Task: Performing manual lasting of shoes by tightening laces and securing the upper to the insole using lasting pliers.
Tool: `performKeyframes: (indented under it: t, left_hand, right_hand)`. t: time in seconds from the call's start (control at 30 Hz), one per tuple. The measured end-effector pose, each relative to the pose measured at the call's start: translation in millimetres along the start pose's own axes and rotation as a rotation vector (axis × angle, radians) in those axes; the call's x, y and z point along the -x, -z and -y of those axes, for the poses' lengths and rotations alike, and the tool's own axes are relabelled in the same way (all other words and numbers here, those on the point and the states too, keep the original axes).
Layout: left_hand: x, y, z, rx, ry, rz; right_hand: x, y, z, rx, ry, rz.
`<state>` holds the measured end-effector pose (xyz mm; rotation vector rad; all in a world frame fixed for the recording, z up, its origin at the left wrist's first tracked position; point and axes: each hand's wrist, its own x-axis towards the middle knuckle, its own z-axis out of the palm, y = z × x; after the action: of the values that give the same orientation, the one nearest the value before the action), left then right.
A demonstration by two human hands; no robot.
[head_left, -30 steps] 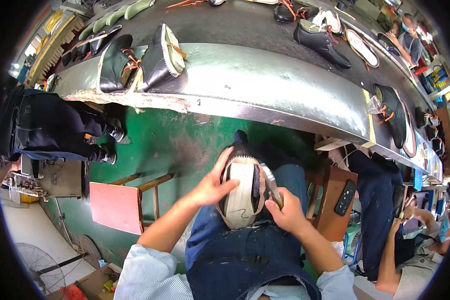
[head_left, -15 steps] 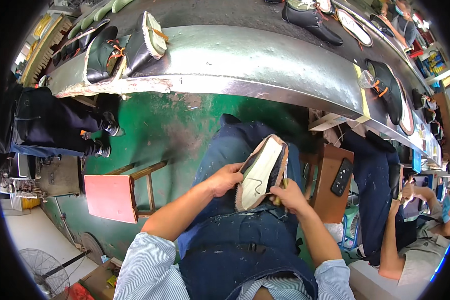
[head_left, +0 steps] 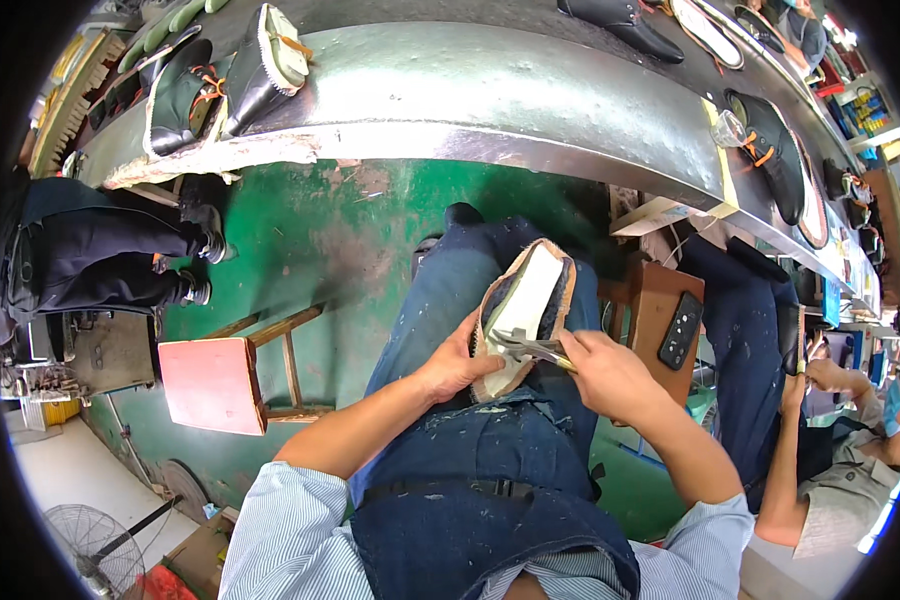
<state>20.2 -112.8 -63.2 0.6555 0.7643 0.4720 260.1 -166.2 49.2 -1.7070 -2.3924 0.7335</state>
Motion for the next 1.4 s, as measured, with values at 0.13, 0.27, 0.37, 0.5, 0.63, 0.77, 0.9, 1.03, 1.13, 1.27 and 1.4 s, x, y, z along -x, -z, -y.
performKeyframes:
  t: [0.13,0.27,0.37,0.5,0.63,0.77,0.9,1.03,1.13,1.27,1.4]
  left_hand:
    - [3,3,1,-0.081,-0.04,0.004]
    - [0,10,13,-0.127,-0.109,0.058]
    - [0,21,7,-0.28,-0.125,0.077]
    - [-2,18,10,-0.476,-0.181,0.045]
    - [5,8,2,-0.591,-0.128,0.024]
    - [4,2,8,-0.774,-0.179,0.01]
    - [3,0,5,-0.598,-0.174,0.137]
    - [-8,7,18,0.412,0.1,0.187]
    - [-14,-3,8,0.456,0.13,-0.159]
    - [-37,-17,9,0.153,0.072,-0.423]
    - [-64,-9,37,-0.283,-0.235,-0.549]
  right_hand:
    - [-25,17,7,0.324,0.08,0.218]
    - [-31,4,13,-0.047,-0.026,0.548]
    - [-28,-12,12,-0.324,0.005,0.448]
    - [-23,5,11,-0.33,-0.027,0.366]
    - [-40,32,25,-0.207,-0.157,0.547]
    - [-71,66,28,-0.353,-0.583,0.935]
    - [-88,92,37,-0.156,-0.53,1.008]
    - [-74,68,30,0.003,-0.231,0.831]
    - [-49,20,16,-0.068,-0.193,0.61]
    - [-8,-51,21,-0.338,-0.312,0.18]
    - [9,-101,26,-0.507,-0.414,-0.1]
